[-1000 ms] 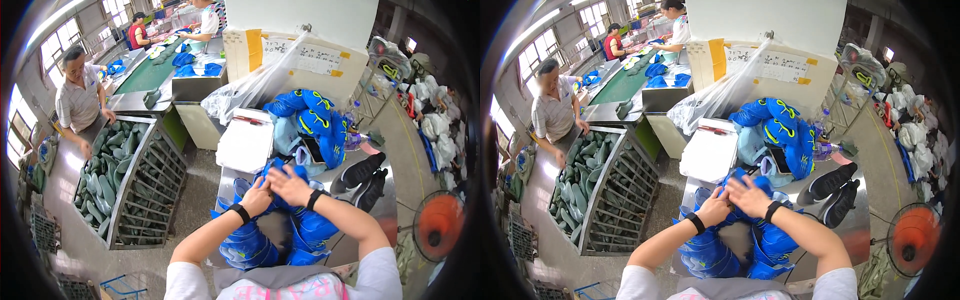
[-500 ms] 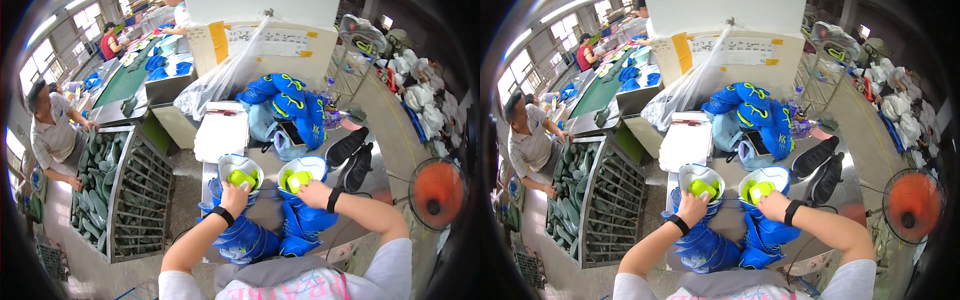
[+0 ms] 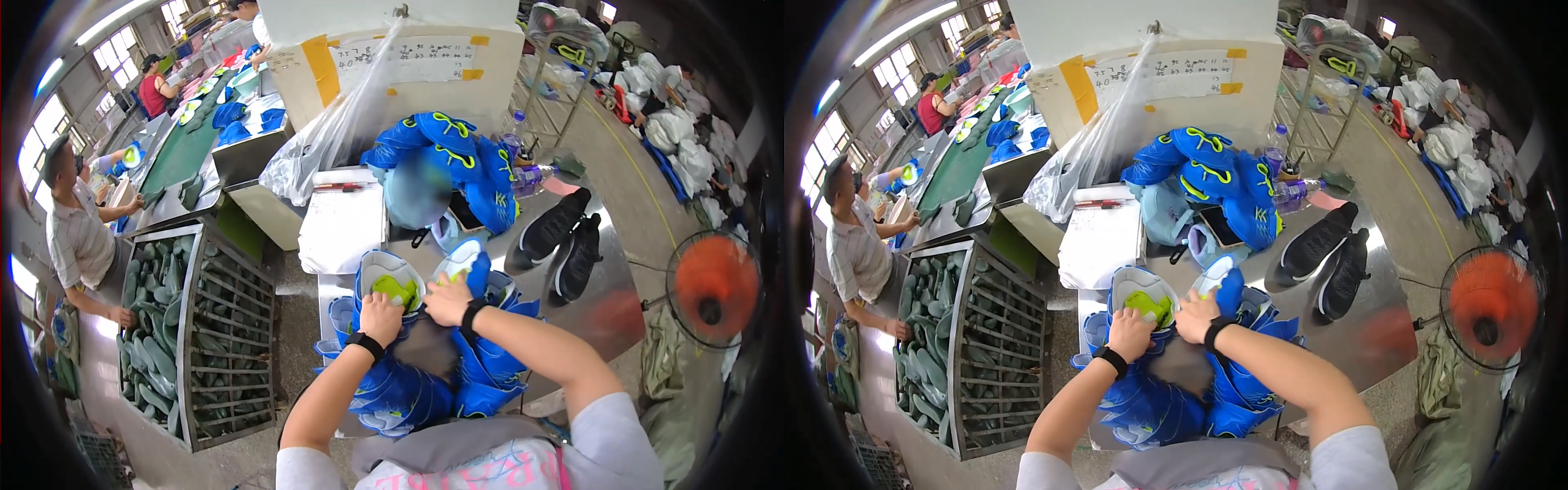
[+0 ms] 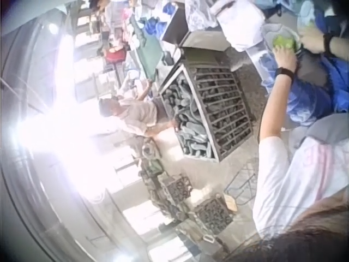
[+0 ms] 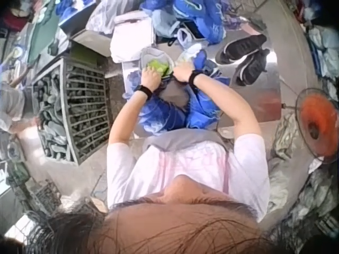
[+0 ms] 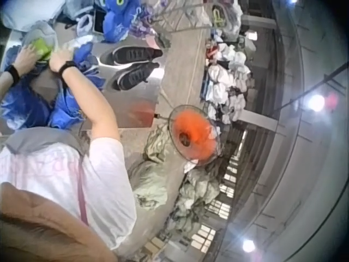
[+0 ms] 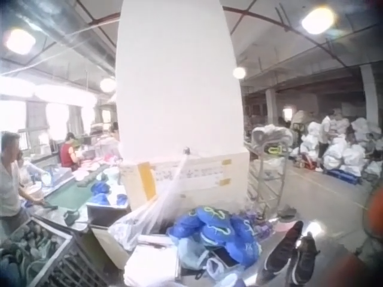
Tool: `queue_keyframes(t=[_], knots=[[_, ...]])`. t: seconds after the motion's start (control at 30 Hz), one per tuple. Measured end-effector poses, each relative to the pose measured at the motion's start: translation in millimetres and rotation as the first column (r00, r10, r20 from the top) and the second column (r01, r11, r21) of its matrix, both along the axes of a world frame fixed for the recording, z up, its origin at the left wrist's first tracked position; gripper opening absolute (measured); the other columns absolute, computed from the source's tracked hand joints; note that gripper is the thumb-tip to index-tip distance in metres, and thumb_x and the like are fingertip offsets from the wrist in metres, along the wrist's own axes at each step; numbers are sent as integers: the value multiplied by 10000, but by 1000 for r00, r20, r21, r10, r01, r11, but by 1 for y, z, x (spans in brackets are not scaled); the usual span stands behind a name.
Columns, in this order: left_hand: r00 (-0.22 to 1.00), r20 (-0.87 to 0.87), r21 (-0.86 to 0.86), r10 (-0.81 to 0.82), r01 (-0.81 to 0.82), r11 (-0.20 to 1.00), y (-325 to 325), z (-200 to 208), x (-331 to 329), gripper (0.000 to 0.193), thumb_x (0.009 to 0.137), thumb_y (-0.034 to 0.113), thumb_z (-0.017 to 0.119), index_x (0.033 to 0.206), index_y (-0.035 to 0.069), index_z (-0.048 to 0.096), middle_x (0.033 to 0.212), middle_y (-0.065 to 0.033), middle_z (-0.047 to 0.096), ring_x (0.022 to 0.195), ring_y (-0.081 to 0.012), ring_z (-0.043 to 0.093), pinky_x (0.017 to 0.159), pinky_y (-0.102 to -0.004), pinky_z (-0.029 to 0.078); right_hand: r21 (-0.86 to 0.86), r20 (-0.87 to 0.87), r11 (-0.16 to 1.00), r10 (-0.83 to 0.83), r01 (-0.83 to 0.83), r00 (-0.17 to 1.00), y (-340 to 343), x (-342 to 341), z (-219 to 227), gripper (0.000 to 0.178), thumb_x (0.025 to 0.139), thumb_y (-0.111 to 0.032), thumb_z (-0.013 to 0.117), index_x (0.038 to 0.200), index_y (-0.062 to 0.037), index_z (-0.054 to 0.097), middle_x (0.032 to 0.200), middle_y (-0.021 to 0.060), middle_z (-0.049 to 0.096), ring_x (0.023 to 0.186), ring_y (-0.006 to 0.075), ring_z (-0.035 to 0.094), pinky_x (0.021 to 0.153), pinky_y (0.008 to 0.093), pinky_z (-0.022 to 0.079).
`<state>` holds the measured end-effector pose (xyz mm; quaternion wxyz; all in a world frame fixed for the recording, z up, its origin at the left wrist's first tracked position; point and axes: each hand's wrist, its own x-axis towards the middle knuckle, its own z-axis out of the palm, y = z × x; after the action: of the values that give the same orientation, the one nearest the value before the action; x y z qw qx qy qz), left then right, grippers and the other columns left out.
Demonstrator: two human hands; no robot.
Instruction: Organizing shoe uppers and inserting insoles in a shoe factory.
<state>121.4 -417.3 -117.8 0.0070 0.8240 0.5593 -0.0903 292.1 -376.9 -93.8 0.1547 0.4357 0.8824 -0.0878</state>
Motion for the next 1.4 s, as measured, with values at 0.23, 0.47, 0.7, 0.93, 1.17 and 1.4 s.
queue_keyframes(t=[0.23,0.47,0.7,0.93,1.17,1.4], knots=[[971,134,-33,197,-194,980,-16,9,-9,291,656,349,675,922,234,648,922,-66,577,967,-248,514,796,-380,374,-222,-238,973,10,-64,971,3,22,16,282,792,-331,492,761,-95,644,774,141,630,727,330,603,644,446,467],[991,-26,-101,129,-131,986,-21,11,17,209,841,293,478,962,299,649,953,-51,570,932,-228,526,739,-410,366,-230,-366,958,78,-172,927,-8,68,18,279,785,-319,530,719,-60,609,715,133,601,736,317,578,648,428,445],[998,52,-124,-37,43,991,-19,21,12,277,886,286,393,1044,348,612,939,-25,573,921,-210,527,757,-400,350,-107,-531,994,-81,28,843,-5,52,6,217,707,-195,625,881,-72,584,927,143,502,843,336,535,707,420,440],[999,54,-98,5,1,995,-15,11,15,247,874,297,420,951,303,654,937,-32,586,931,-213,530,759,-411,352,179,-334,976,177,-122,926,-11,7,2,206,670,-267,660,765,-85,653,873,78,538,895,265,491,761,354,414],[991,81,-210,103,-84,974,-13,13,14,260,801,383,517,880,194,676,945,-34,621,928,-216,556,774,-416,367,-598,-795,801,-597,29,110,4,31,53,150,791,-72,584,695,42,572,663,58,567,610,90,509,555,238,397],[897,397,-243,197,-104,965,6,13,23,288,784,404,539,830,142,651,799,-86,636,765,-277,606,680,-440,437,-528,-766,850,-474,-4,435,-11,47,30,151,839,-133,560,837,17,541,766,60,538,715,116,519,658,239,413]])
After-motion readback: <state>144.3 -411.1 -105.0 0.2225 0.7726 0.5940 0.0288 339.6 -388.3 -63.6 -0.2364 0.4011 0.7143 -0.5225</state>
